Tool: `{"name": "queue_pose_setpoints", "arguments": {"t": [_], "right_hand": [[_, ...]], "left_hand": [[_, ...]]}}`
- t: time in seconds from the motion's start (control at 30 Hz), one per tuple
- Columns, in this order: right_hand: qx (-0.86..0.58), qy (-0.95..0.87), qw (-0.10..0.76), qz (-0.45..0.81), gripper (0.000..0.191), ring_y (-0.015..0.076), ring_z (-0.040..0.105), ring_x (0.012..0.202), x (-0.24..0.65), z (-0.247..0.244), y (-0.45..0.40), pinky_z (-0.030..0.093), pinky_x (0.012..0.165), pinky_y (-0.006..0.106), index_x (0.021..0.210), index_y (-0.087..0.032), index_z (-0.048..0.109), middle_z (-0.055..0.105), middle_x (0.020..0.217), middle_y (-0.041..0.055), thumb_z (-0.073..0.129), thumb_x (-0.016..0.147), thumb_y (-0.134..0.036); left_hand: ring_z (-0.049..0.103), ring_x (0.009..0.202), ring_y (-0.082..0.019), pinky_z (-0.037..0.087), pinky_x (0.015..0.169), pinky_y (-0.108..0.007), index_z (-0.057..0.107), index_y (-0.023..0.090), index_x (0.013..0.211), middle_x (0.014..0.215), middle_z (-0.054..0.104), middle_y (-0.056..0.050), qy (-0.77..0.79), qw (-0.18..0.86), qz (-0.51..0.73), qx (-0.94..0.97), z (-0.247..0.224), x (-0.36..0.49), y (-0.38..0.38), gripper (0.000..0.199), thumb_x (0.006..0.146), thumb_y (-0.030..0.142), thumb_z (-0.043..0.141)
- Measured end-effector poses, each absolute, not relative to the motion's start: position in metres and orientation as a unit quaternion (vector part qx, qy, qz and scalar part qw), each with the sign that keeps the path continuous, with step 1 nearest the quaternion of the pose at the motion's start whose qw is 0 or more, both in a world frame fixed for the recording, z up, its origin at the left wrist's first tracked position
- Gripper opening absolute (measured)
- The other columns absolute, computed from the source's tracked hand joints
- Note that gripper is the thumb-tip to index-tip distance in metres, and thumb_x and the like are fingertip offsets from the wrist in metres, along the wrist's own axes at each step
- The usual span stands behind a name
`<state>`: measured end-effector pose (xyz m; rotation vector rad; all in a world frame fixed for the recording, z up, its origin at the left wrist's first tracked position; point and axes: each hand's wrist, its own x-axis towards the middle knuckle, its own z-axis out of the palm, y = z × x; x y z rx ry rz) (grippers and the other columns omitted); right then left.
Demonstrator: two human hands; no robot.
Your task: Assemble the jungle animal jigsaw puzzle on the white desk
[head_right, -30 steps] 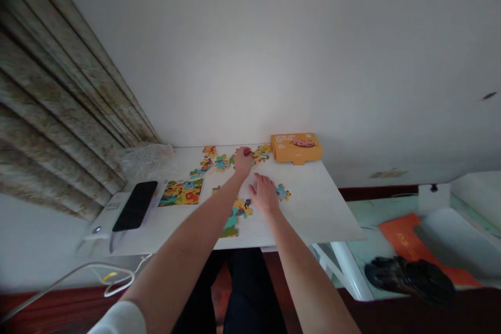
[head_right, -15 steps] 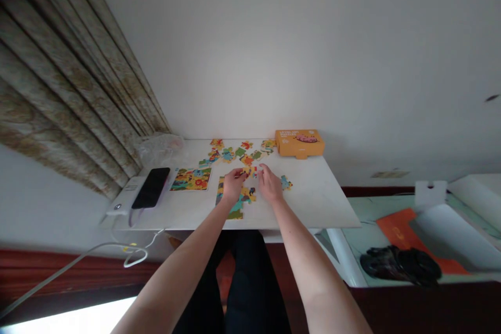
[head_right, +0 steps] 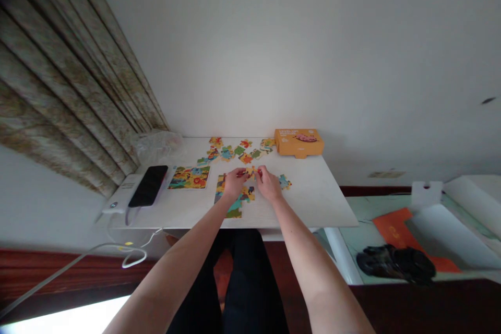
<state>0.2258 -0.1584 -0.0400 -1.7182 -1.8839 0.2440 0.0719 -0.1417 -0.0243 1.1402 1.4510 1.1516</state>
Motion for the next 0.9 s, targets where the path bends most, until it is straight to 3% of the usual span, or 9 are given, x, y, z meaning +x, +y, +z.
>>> {"name": "queue_pose_setpoints", "arguments": {"t": [0.17, 0.37, 0.53, 0.63, 0.77, 0.9], "right_hand": [[-0.635, -0.67, 0.352, 0.152, 0.036, 0.0211, 0.066, 0.066, 0.23, -0.046, -0.15, 0.045, 0.063, 0.029, 0.117, -0.022, 0.058, 0.073, 0.08, 0.0024, 0.046, 0.1, -0.051], [-0.62, -0.638, 0.396, 0.229, 0.039, 0.0226, 0.067, 0.072, 0.239, -0.052, -0.141, 0.05, 0.069, 0.032, 0.092, -0.024, 0.062, 0.073, 0.08, 0.0045, 0.045, 0.097, -0.059], [-0.616, -0.615, 0.415, 0.264, 0.042, 0.023, 0.069, 0.076, 0.241, -0.057, -0.139, 0.05, 0.069, 0.032, 0.095, -0.025, 0.057, 0.073, 0.083, 0.0041, 0.043, 0.096, -0.065], [-0.611, -0.608, 0.429, 0.269, 0.043, 0.0233, 0.069, 0.078, 0.242, -0.059, -0.138, 0.051, 0.072, 0.033, 0.095, -0.026, 0.054, 0.073, 0.085, 0.0044, 0.043, 0.096, -0.067], [-0.617, -0.599, 0.429, 0.276, 0.041, 0.0227, 0.067, 0.074, 0.245, -0.058, -0.138, 0.05, 0.068, 0.032, 0.099, -0.026, 0.054, 0.073, 0.086, 0.0048, 0.045, 0.096, -0.066], [-0.613, -0.591, 0.435, 0.292, 0.033, 0.0222, 0.067, 0.074, 0.245, -0.057, -0.137, 0.05, 0.07, 0.032, 0.102, -0.026, 0.056, 0.072, 0.085, 0.0034, 0.051, 0.094, -0.058]], "left_hand": [[0.071, 0.075, -0.016, 0.059, 0.076, -0.029, 0.074, 0.017, 0.09, 0.084, 0.075, -0.005, 0.591, 0.479, 0.477, 0.44, -0.028, 0.082, -0.139, 0.009, 0.082, 0.013, 0.074], [0.073, 0.088, -0.019, 0.059, 0.088, -0.034, 0.074, 0.018, 0.095, 0.095, 0.076, -0.008, 0.587, 0.463, 0.467, 0.472, -0.023, 0.084, -0.146, 0.016, 0.088, 0.008, 0.064], [0.064, 0.121, -0.022, 0.044, 0.113, -0.037, 0.072, 0.025, 0.118, 0.126, 0.07, -0.01, 0.56, 0.284, 0.392, 0.672, -0.016, 0.046, -0.18, 0.033, 0.092, 0.011, 0.056], [0.056, 0.133, -0.027, 0.032, 0.122, -0.042, 0.072, 0.031, 0.121, 0.135, 0.067, -0.009, 0.536, 0.225, 0.288, 0.761, -0.017, 0.021, -0.206, 0.03, 0.093, 0.026, 0.064], [0.044, 0.145, -0.033, 0.013, 0.129, -0.052, 0.067, 0.034, 0.133, 0.152, 0.055, -0.01, 0.501, 0.182, 0.219, 0.817, -0.02, 0.006, -0.229, 0.046, 0.089, 0.044, 0.072], [0.043, 0.147, -0.031, 0.014, 0.129, -0.054, 0.063, 0.036, 0.138, 0.154, 0.053, -0.008, 0.497, 0.134, 0.193, 0.835, -0.023, 0.007, -0.233, 0.044, 0.095, 0.047, 0.063]]}}
